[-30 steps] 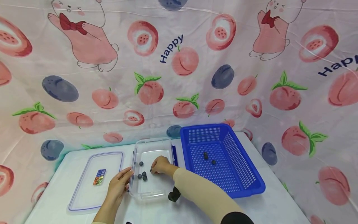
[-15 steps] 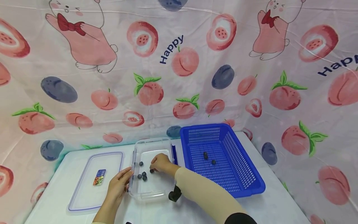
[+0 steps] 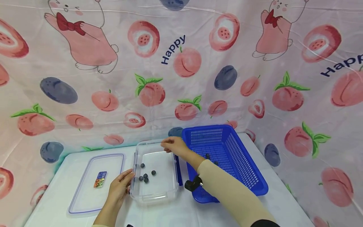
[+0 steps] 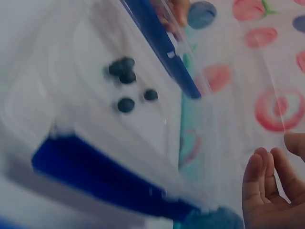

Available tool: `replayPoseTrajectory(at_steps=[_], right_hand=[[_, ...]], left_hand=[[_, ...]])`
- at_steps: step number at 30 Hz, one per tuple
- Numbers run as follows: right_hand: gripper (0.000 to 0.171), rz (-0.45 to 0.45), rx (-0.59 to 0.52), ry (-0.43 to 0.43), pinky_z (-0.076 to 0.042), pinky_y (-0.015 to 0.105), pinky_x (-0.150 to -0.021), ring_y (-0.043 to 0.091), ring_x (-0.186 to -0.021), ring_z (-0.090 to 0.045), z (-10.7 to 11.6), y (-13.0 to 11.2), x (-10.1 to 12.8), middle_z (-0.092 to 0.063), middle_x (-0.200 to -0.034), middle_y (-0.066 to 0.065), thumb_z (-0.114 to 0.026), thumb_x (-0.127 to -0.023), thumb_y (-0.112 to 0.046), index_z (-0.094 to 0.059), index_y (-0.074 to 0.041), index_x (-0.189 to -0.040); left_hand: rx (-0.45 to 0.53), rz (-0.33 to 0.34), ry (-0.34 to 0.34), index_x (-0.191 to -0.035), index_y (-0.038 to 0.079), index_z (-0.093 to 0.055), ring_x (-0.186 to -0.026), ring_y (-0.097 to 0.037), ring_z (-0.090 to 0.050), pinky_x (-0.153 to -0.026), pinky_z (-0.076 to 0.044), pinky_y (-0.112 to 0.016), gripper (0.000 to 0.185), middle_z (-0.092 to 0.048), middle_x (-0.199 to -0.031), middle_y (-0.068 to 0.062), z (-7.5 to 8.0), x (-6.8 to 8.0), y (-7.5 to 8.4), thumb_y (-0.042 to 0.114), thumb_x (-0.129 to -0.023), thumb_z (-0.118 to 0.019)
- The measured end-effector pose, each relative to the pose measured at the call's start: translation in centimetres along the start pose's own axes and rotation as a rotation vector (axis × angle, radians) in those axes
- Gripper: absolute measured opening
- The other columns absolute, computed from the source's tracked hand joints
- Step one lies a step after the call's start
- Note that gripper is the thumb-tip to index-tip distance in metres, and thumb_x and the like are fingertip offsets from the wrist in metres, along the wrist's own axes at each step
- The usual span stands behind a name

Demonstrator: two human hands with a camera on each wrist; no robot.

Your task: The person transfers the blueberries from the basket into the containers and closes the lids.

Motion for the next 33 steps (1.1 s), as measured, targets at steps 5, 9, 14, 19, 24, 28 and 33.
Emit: replayPoseTrajectory(at_steps=[5,9,14,19,24,28,33], right_hand=[[0.031,-0.003,-0.047,0.134,-0.056,0.039,-0.087,0.033,-0.097,-0.066,4.5,0.9,0.4,-0.068,-0.109,0.016,-0.063,-0.097,-0.019,-0.065,0.003,-0.119],[0.031,-0.036,-0.006,0.252,-0.056,0.037,-0.085,0.026,-0.093,-0.066,7.8,2.7,1.1,-0.066,-0.111,0.021,-0.062,-0.097,-0.018,-0.064,0.005,-0.119],[0.031,-0.093,0.098,0.344,-0.055,0.042,-0.088,0.039,-0.103,-0.063,11.0,5.6,1.9,-0.064,-0.116,0.026,-0.059,-0.099,-0.017,-0.064,0.006,-0.119],[0.029,-0.146,0.156,0.375,-0.053,0.047,-0.09,0.04,-0.104,-0.062,12.5,8.0,2.9,-0.064,-0.118,0.026,-0.059,-0.098,-0.016,-0.064,0.006,-0.117],[0.031,-0.18,0.227,0.366,-0.053,0.044,-0.087,0.031,-0.099,-0.063,13.2,9.6,3.7,-0.066,-0.114,0.023,-0.06,-0.097,-0.018,-0.065,0.005,-0.117],[0.031,-0.194,0.241,0.358,-0.053,0.044,-0.084,0.027,-0.091,-0.063,13.6,10.8,3.9,-0.068,-0.103,0.019,-0.063,-0.095,-0.017,-0.066,0.008,-0.114],[0.029,-0.217,0.233,0.341,-0.056,0.04,-0.081,0.023,-0.087,-0.064,13.8,11.9,4.0,-0.07,-0.099,0.017,-0.066,-0.092,-0.014,-0.068,0.01,-0.109]], left_hand=[[-0.008,-0.007,-0.008,-0.134,0.003,-0.058,-0.077,-0.004,-0.051,-0.054,-0.044,-0.016,0.052,-0.062,-0.084,0.015,0.2,-0.1,0.1,0.027,-0.09,-0.073],[-0.014,-0.014,-0.013,-0.134,0.003,-0.057,-0.076,-0.004,-0.052,-0.055,-0.044,-0.016,0.053,-0.062,-0.085,0.015,0.2,-0.1,0.1,0.027,-0.09,-0.073],[-0.019,-0.012,-0.013,-0.135,0.003,-0.057,-0.077,-0.004,-0.052,-0.055,-0.045,-0.016,0.054,-0.062,-0.086,0.015,0.3,-0.1,0.1,0.028,-0.09,-0.073],[-0.013,-0.005,-0.017,-0.135,0.003,-0.057,-0.077,-0.004,-0.052,-0.055,-0.045,-0.017,0.054,-0.062,-0.086,0.015,0.3,-0.1,0.0,0.028,-0.09,-0.073],[-0.014,-0.004,-0.018,-0.135,0.003,-0.057,-0.077,-0.004,-0.052,-0.055,-0.045,-0.017,0.053,-0.062,-0.085,0.014,0.3,0.0,-0.1,0.027,-0.09,-0.073],[-0.01,-0.009,-0.014,-0.134,0.003,-0.058,-0.076,-0.004,-0.052,-0.054,-0.044,-0.017,0.052,-0.061,-0.085,0.014,0.2,0.0,-0.1,0.027,-0.09,-0.073],[-0.007,-0.01,-0.009,-0.133,0.003,-0.059,-0.076,-0.004,-0.052,-0.054,-0.044,-0.016,0.053,-0.061,-0.084,0.014,0.2,0.1,-0.2,0.027,-0.089,-0.074]])
Point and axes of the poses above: each hand's wrist, its own x-axis away from the middle knuckle, its own z-axis out of the back of the hand, y = z × x, the point moved 2 cm from there along -x, towards the middle knuckle
